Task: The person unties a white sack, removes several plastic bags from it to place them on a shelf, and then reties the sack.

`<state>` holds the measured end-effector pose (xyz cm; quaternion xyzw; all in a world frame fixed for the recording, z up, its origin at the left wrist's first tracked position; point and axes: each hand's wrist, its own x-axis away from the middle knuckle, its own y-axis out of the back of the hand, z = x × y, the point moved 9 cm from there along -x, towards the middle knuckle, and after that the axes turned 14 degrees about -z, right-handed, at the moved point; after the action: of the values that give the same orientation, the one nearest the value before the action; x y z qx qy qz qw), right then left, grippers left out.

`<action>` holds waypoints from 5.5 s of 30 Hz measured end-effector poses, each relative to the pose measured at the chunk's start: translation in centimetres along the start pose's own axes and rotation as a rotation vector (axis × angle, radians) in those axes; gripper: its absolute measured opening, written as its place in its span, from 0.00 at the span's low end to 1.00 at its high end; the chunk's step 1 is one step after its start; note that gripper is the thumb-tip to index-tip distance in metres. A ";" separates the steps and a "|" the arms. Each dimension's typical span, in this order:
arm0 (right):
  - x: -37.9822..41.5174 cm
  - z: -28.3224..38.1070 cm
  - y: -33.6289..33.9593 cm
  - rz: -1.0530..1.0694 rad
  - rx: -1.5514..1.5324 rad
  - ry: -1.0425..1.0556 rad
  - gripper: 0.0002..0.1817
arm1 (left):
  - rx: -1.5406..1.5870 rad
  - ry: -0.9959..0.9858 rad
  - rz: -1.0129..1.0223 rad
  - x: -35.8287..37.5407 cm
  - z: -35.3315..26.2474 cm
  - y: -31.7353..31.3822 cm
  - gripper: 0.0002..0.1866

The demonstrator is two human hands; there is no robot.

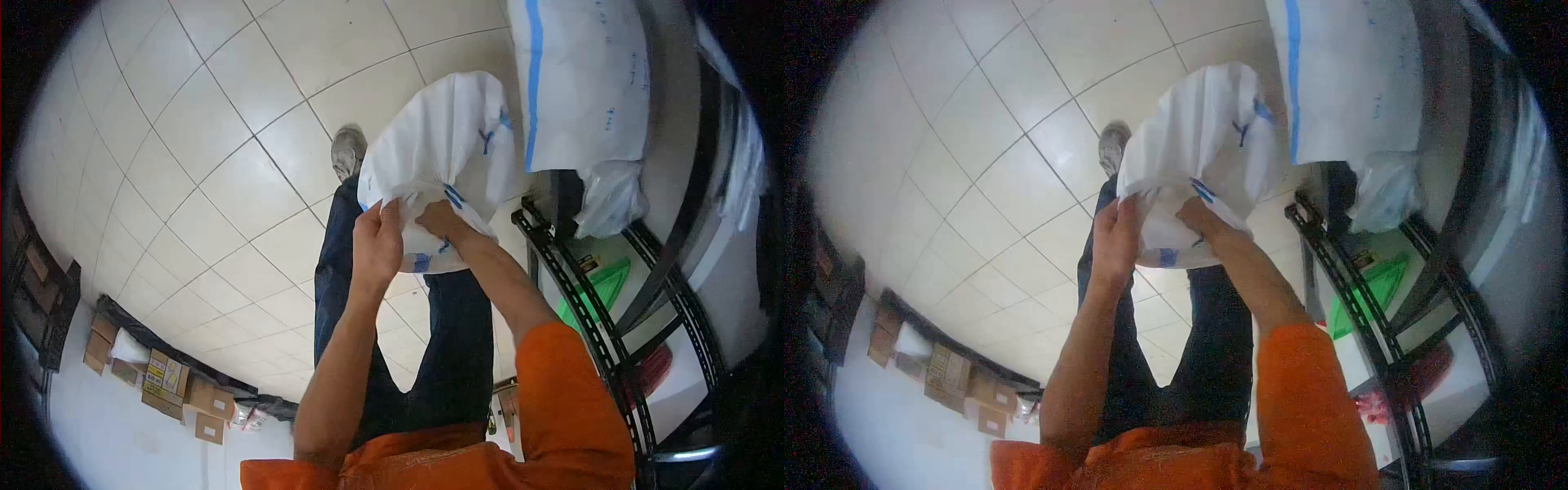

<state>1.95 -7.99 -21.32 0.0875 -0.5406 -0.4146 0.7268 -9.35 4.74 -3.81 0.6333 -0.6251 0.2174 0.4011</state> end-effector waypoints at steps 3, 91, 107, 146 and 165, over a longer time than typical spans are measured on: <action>3.7 -1.8 4.0 0.114 -0.185 -0.368 0.22 | -0.162 -0.057 0.096 -0.3 0.0 -1.2 0.18; 18.1 -7.9 70.2 -1.657 -0.182 -1.004 0.53 | -0.309 -0.044 0.084 -1.8 1.3 -0.4 0.17; 14.0 -9.2 58.8 -1.736 -1.239 -0.606 0.37 | -0.422 -0.063 0.090 -1.0 -0.4 -0.4 0.18; 31.2 -16.0 77.7 -1.196 -1.043 -0.189 0.17 | -0.271 -0.058 0.033 -3.0 3.9 0.9 0.16; 16.8 8.4 54.9 -1.290 -0.141 0.285 0.09 | -0.127 -0.112 -0.114 -3.4 -4.9 0.3 0.20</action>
<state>23.82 18.24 25.62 0.4000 -0.2499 -0.7853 0.4012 -8.93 10.74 -3.52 0.6521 -0.6222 0.1185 0.4167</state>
